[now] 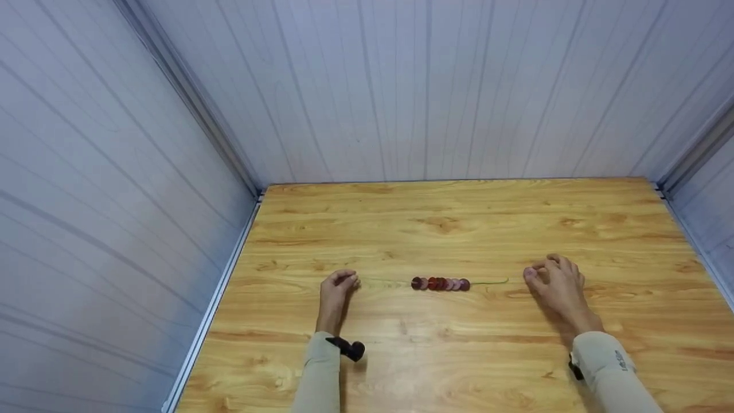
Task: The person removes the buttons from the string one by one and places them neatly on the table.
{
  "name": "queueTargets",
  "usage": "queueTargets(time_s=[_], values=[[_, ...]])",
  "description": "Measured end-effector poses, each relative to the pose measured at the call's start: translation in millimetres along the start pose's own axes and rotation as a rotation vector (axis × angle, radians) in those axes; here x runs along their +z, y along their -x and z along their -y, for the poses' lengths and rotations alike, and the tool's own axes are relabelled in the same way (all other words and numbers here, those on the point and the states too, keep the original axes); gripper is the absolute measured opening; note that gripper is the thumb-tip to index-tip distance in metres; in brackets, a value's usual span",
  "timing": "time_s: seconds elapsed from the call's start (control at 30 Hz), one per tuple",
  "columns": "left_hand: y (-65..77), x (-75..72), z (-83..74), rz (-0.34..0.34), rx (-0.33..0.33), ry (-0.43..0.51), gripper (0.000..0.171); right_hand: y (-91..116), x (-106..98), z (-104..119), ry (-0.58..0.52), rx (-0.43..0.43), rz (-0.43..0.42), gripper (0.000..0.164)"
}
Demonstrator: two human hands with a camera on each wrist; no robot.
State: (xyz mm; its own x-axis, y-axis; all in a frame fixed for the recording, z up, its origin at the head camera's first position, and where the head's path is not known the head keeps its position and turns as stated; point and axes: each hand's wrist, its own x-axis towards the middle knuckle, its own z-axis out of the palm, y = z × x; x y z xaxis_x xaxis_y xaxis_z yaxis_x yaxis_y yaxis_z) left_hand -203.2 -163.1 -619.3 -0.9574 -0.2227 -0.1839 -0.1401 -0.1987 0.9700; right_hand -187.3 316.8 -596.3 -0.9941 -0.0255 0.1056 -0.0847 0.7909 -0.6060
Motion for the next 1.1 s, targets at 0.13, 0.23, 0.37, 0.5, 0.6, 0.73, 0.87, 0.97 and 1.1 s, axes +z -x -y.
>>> queueTargets(time_s=[0.13,0.23,0.37,0.5,0.6,0.73,0.87,0.97,1.1], values=[[-0.2,-0.2,-0.6,-0.004,-0.005,-0.002,0.023,0,0,-4,-0.004,0.029,-0.028,0.042],[0.0,-0.6,-1.0,0.005,-0.027,0.014,0.026,0,0,-6,0.0,0.054,-0.05,0.042],[-1.1,-1.9,-1.4,0.022,-0.061,0.05,0.026,1,-2,-8,0.006,0.094,-0.077,0.042],[-2.3,-3.5,-1.6,0.031,-0.057,0.031,0.024,0,-5,-9,-0.006,0.131,-0.085,0.046],[-2.3,-3.7,-1.2,0.024,-0.042,0.004,0.023,-1,-6,-10,-0.007,0.148,-0.087,0.048],[-2.0,-2.5,0.1,-0.001,-0.02,-0.018,0.021,-2,-5,-10,-0.001,0.164,-0.088,0.048],[-2.0,-1.0,0.9,-0.019,-0.001,-0.041,0.017,-3,-4,-11,0.008,0.173,-0.087,0.048],[-1.8,-0.7,0.6,-0.022,0.0,-0.05,0.016,-3,-3,-12,0.017,0.182,-0.083,0.049],[-1.3,-1.0,0.3,-0.02,-0.012,-0.054,0.021,-4,-3,-12,0.027,0.193,-0.078,0.051]])
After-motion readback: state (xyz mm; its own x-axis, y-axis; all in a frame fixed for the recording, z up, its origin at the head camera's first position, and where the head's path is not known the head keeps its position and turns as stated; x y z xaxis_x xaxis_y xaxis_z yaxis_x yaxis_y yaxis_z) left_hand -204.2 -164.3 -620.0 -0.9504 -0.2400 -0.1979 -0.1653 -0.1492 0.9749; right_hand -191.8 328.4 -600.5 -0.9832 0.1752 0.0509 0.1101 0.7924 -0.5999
